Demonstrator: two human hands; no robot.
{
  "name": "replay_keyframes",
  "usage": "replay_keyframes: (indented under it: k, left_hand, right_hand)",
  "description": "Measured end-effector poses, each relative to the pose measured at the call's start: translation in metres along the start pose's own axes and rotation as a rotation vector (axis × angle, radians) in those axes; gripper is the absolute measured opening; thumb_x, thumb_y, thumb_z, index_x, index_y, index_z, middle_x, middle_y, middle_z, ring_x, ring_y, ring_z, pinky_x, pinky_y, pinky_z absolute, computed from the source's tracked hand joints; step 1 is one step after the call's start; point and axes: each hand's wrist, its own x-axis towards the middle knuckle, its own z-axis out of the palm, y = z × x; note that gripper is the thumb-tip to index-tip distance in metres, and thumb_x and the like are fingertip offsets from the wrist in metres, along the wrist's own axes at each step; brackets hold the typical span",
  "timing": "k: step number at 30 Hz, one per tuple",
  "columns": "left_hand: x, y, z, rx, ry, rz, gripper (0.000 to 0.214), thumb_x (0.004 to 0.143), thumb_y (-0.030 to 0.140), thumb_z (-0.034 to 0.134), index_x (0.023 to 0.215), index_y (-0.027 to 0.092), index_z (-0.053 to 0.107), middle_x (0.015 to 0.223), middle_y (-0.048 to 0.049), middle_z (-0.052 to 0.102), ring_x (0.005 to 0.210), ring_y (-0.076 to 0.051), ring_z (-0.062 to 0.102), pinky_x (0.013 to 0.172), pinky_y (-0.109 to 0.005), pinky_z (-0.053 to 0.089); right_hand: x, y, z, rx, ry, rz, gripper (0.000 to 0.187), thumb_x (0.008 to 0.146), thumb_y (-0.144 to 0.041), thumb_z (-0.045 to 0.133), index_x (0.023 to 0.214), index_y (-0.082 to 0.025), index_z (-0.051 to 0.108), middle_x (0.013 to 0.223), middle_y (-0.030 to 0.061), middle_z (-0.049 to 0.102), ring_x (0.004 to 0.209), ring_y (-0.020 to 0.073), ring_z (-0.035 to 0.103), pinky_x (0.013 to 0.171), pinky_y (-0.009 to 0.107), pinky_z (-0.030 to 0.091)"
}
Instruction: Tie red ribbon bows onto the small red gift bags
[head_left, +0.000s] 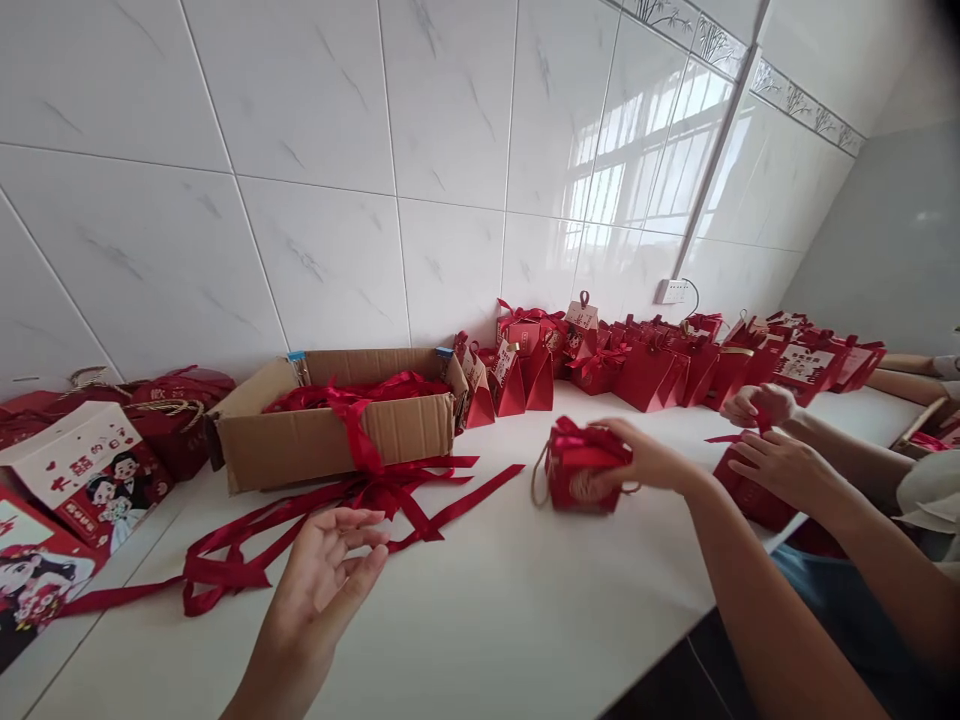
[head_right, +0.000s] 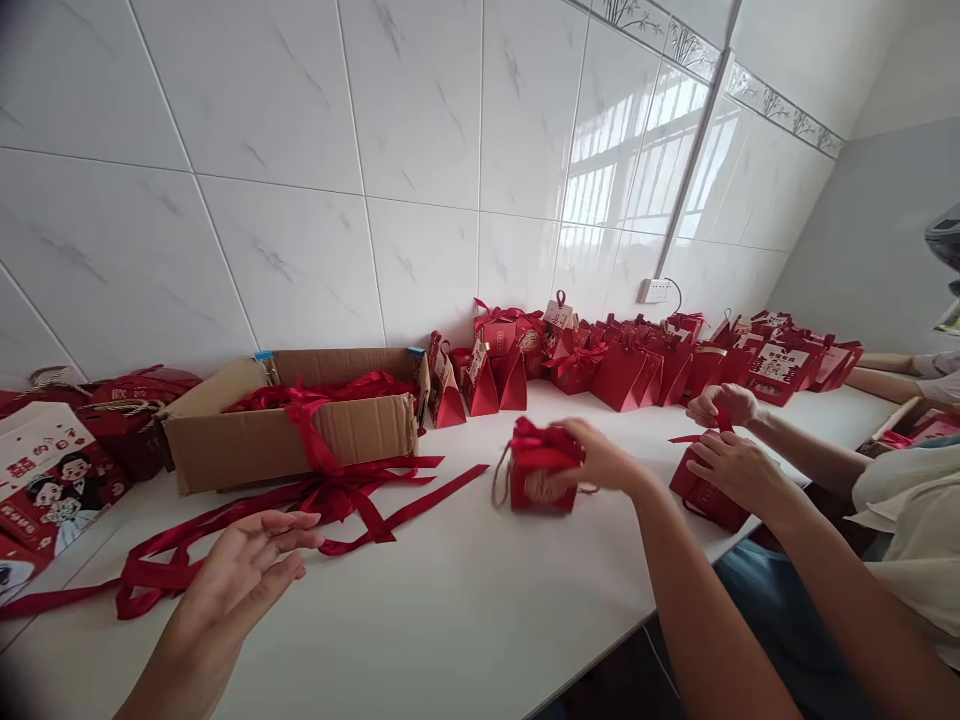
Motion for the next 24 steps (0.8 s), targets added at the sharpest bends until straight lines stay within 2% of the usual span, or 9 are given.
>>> replay_keyframes:
  k: [3, 5, 7, 9, 12, 15, 19, 21, 24]
  left_hand:
    - [0.001, -0.005, 0.002, 0.024, -0.014, -0.006, 0.039, 0.071, 0.045, 0.069, 0.096, 0.023, 0.048, 0.106, -0.0068, 0.060, 0.094, -0.023, 0.057, 0.077, -0.035, 0.046]
    - [0.001, -0.008, 0.002, 0.044, -0.034, -0.012, 0.038, 0.072, 0.045, 0.067, 0.097, 0.024, 0.048, 0.107, -0.0063, 0.059, 0.095, -0.023, 0.056, 0.078, -0.034, 0.045]
    - [0.001, -0.010, 0.002, 0.070, -0.056, -0.025, 0.037, 0.074, 0.045, 0.065, 0.099, 0.025, 0.047, 0.107, -0.0053, 0.058, 0.097, -0.022, 0.055, 0.078, -0.034, 0.045]
    - [0.002, -0.013, 0.001, 0.093, -0.070, -0.031, 0.036, 0.075, 0.045, 0.064, 0.101, 0.025, 0.047, 0.108, -0.0045, 0.058, 0.098, -0.022, 0.055, 0.080, -0.034, 0.045]
    - [0.004, -0.018, -0.003, 0.126, -0.083, -0.027, 0.037, 0.076, 0.046, 0.064, 0.101, 0.025, 0.047, 0.108, -0.0055, 0.058, 0.098, -0.023, 0.056, 0.080, -0.035, 0.046]
    - [0.007, -0.029, -0.006, 0.182, -0.133, -0.038, 0.037, 0.078, 0.045, 0.062, 0.103, 0.025, 0.045, 0.110, -0.0070, 0.057, 0.101, -0.024, 0.056, 0.081, -0.036, 0.047]
    - [0.011, -0.043, -0.005, 0.284, -0.188, -0.047, 0.030, 0.082, 0.042, 0.056, 0.102, 0.024, 0.043, 0.114, -0.0081, 0.054, 0.104, -0.024, 0.055, 0.082, -0.038, 0.047]
    - [0.012, -0.049, -0.003, 0.335, -0.206, -0.054, 0.026, 0.082, 0.039, 0.055, 0.100, 0.023, 0.044, 0.112, -0.0082, 0.054, 0.103, -0.024, 0.055, 0.083, -0.038, 0.046]
    - [0.012, -0.056, -0.001, 0.373, -0.222, -0.083, 0.021, 0.081, 0.033, 0.053, 0.097, 0.022, 0.044, 0.108, -0.0073, 0.054, 0.096, -0.022, 0.056, 0.082, -0.037, 0.045]
  right_hand:
    - [0.034, 0.020, 0.021, -0.063, 0.300, 0.191, 0.062, 0.080, -0.036, 0.062, 0.136, -0.019, 0.040, 0.144, 0.0168, 0.027, 0.135, 0.0354, 0.027, 0.109, 0.052, 0.026]
    - [0.045, 0.030, 0.047, -0.087, 0.400, 0.305, 0.063, 0.086, -0.031, 0.053, 0.141, -0.012, 0.028, 0.147, 0.0240, 0.014, 0.137, 0.0379, 0.021, 0.106, 0.055, 0.029]
    - [0.049, 0.039, 0.072, -0.099, 0.389, 0.377, 0.061, 0.086, -0.028, 0.056, 0.139, -0.011, 0.031, 0.145, 0.0255, 0.021, 0.131, 0.0381, 0.033, 0.098, 0.054, 0.039]
    - [0.047, 0.048, 0.088, -0.116, 0.346, 0.388, 0.052, 0.087, -0.028, 0.059, 0.134, -0.014, 0.041, 0.140, 0.0191, 0.036, 0.122, 0.0333, 0.045, 0.093, 0.051, 0.045]
    - [0.045, 0.059, 0.095, -0.145, 0.283, 0.336, 0.034, 0.091, -0.031, 0.057, 0.123, -0.017, 0.053, 0.127, 0.0096, 0.053, 0.110, 0.0242, 0.055, 0.091, 0.046, 0.049]
    - [0.044, 0.060, 0.092, -0.158, 0.258, 0.289, 0.029, 0.092, -0.031, 0.056, 0.117, -0.016, 0.057, 0.121, 0.0086, 0.057, 0.106, 0.0221, 0.058, 0.090, 0.044, 0.050]
    - [0.043, 0.028, 0.093, -0.123, 0.313, 0.135, 0.028, 0.089, -0.022, 0.057, 0.115, -0.014, 0.057, 0.131, 0.0150, 0.049, 0.120, 0.0288, 0.048, 0.097, 0.049, 0.044]
    - [0.043, -0.004, 0.099, -0.079, 0.330, -0.027, 0.028, 0.086, -0.018, 0.055, 0.114, -0.013, 0.058, 0.134, 0.0180, 0.045, 0.128, 0.0303, 0.041, 0.103, 0.048, 0.039]
    - [0.045, -0.068, 0.111, 0.002, 0.306, -0.278, 0.029, 0.086, -0.023, 0.053, 0.114, -0.018, 0.059, 0.134, 0.0142, 0.048, 0.127, 0.0272, 0.043, 0.103, 0.045, 0.041]
